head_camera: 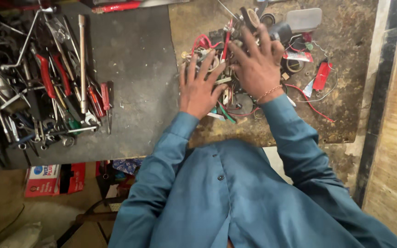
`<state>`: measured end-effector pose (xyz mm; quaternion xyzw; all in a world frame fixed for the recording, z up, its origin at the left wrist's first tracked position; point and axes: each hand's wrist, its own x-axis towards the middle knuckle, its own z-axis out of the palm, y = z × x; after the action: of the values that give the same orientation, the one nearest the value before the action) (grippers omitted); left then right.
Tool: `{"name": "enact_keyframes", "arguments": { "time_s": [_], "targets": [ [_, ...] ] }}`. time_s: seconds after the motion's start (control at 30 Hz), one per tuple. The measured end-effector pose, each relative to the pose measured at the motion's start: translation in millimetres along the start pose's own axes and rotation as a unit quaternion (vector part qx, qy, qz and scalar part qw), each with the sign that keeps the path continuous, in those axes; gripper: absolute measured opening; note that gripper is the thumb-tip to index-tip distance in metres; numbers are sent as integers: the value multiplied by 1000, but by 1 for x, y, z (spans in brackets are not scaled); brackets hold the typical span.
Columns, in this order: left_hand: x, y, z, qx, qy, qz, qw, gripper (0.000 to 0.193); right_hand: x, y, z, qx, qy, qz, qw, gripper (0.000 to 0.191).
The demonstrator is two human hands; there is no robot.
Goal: The person stands at a cluttered workbench and sorts through a pile of small metal parts, wires, and fasteners, picking up individual pieces, moving them aside, and gathering them into groups on the bench. They occasionally pick up and set down hand tools such as screwdrivers and pliers while working through the pile.
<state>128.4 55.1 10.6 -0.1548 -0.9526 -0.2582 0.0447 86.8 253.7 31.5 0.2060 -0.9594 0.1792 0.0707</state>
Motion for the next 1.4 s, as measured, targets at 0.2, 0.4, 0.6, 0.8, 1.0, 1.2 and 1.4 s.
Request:
{"name": "enact_keyframes", "arguments": {
  "time_s": [0.2,0.4,0.6,0.8,1.0,1.2,1.4],
  "targets": [
    [-26,-22,-7,-7,-31,-73,997,41,-17,24,-15,34,-101,-13,994,37],
    [-32,-29,0,-79,54,-94,991,22,-43,41,-25,140,-100,-44,984,23],
    [14,-9,16,6,60,-93,994,30,-49,26,-42,107,-52,19,993,13],
    [25,3,-12,19,66,-109,992,26,-30,-1,-49,130,-12,128,983,12],
    [-38,-6,-92,-89,124,-166,974,24,-2,-11,-45,93,32,122,988,19],
    [-103,-31,-118,-440,228,-296,817,23,7,-19,-24,-11,55,27,998,25],
    [-136,-50,-92,-532,280,-387,699,22,5,-39,24,65,-49,-19,997,34]
  ]
}}
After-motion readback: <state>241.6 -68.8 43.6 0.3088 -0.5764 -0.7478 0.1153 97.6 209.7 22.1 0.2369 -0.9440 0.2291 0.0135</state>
